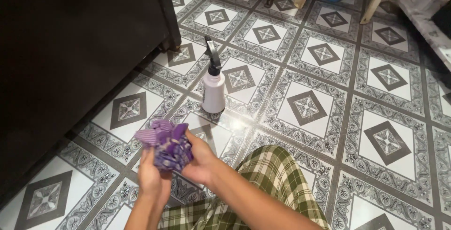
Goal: The person sits on the floor and wipes the side of a dark wooden bed frame with a purple cloth. They spray the cloth with liquid from a spray bottle and continue wiping the same area repeatedly.
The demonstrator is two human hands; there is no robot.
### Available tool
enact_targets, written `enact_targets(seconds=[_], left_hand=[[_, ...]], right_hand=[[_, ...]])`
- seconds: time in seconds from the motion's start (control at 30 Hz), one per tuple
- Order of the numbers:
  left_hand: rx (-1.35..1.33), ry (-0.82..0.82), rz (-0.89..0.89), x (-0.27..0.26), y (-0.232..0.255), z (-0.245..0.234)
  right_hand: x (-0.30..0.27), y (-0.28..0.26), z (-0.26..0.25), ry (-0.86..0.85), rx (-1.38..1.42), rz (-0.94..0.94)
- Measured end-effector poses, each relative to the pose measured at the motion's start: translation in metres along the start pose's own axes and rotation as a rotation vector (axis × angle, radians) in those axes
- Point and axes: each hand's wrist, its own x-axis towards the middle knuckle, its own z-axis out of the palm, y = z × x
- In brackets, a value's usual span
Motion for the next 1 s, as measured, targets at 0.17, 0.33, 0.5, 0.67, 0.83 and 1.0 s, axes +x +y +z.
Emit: enact_targets(seconds=[0.17,0.33,0.5,0.67,0.83,1.0], left_hand=[[0.146,-0.068,-0.013,-0.016,0.022,0.017],[0.219,0.099,0.004,-0.029,0.056,0.008],[0.254,0.064,0.157,-0.087,0.107,0.011],[0.15,-0.011,0.335,-0.145,0.135,0.046],[0.239,0.047,0.453,-0.163,0.155,0.069],[0.269,0.079,0.577,-0.144,0.176,0.066]], right_hand=[[-0.01,0.009,0.001,-0.141,0.073,0.001],[-0.046,0.02,0.033,-0.122,0.057,0.033],[-0.067,0.05,0.056,-0.149,0.088,0.032],[-0.091,0.072,0.118,-0.215,0.156,-0.009],[-0.093,0.082,0.161,-0.248,0.189,-0.086],[-0.053,0.081,0.158,-0.302,0.226,-0.048]])
